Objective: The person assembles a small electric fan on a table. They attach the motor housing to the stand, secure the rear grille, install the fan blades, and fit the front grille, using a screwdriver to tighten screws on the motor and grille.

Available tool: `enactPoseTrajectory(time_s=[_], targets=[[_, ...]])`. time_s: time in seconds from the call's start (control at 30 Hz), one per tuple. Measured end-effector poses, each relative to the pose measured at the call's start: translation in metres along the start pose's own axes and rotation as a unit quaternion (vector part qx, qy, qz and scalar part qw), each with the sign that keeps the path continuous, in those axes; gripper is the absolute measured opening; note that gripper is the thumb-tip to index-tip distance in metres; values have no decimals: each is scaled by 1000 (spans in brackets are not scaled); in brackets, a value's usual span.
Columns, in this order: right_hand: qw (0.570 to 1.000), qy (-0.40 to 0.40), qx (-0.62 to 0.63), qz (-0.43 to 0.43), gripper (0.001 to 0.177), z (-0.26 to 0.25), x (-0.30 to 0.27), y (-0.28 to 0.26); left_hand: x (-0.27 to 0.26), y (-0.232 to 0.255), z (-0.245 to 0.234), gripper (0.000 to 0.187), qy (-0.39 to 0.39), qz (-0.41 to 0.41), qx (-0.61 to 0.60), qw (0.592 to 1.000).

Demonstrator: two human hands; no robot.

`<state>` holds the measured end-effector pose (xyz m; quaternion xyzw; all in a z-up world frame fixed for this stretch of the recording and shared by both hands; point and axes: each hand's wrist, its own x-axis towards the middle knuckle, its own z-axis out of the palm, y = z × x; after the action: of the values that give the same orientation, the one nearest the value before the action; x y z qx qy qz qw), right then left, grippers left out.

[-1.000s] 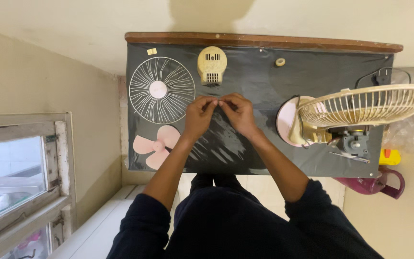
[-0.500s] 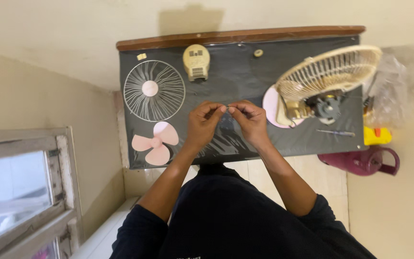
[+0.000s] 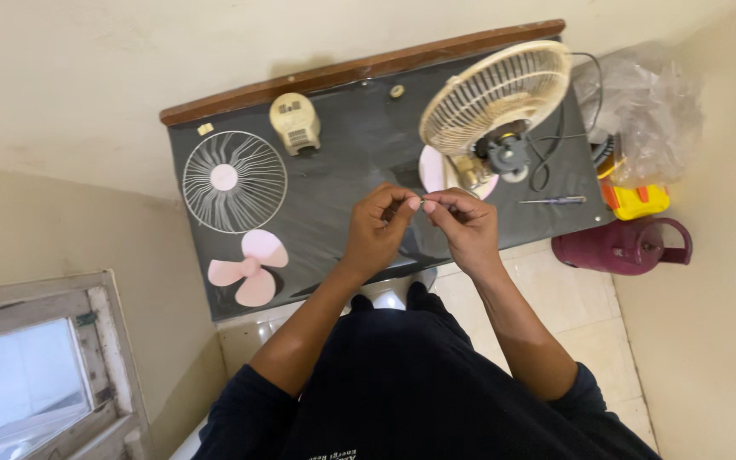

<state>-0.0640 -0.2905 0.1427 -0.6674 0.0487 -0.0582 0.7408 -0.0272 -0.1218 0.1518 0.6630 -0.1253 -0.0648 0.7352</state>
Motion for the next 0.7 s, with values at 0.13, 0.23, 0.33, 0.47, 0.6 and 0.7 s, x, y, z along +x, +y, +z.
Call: enactPoseTrajectory(time_s=[0.13, 0.23, 0.33, 0.47, 0.6, 0.7], targets=[[1000, 3, 20, 7, 13, -31, -3, -13, 2, 4, 35, 10, -4, 28, -1, 1000], [1000, -7, 17, 8, 13, -61, 0, -23, 7, 5, 66, 10, 12, 23, 3, 1000], [999, -26, 19, 8, 13, -91, 2, -29, 8, 4, 98, 10, 30, 20, -6, 999], [999, -36, -1, 21, 12, -124, 10, -29, 11, -3, 131, 11, 51, 15, -20, 998], [998, -48, 9, 28, 14, -148, 20, -27, 15, -9, 154, 11, 72, 19, -53, 996], [998, -54, 8, 37, 15, -158, 26, -24, 17, -11, 164, 12, 81, 34, -45, 995]])
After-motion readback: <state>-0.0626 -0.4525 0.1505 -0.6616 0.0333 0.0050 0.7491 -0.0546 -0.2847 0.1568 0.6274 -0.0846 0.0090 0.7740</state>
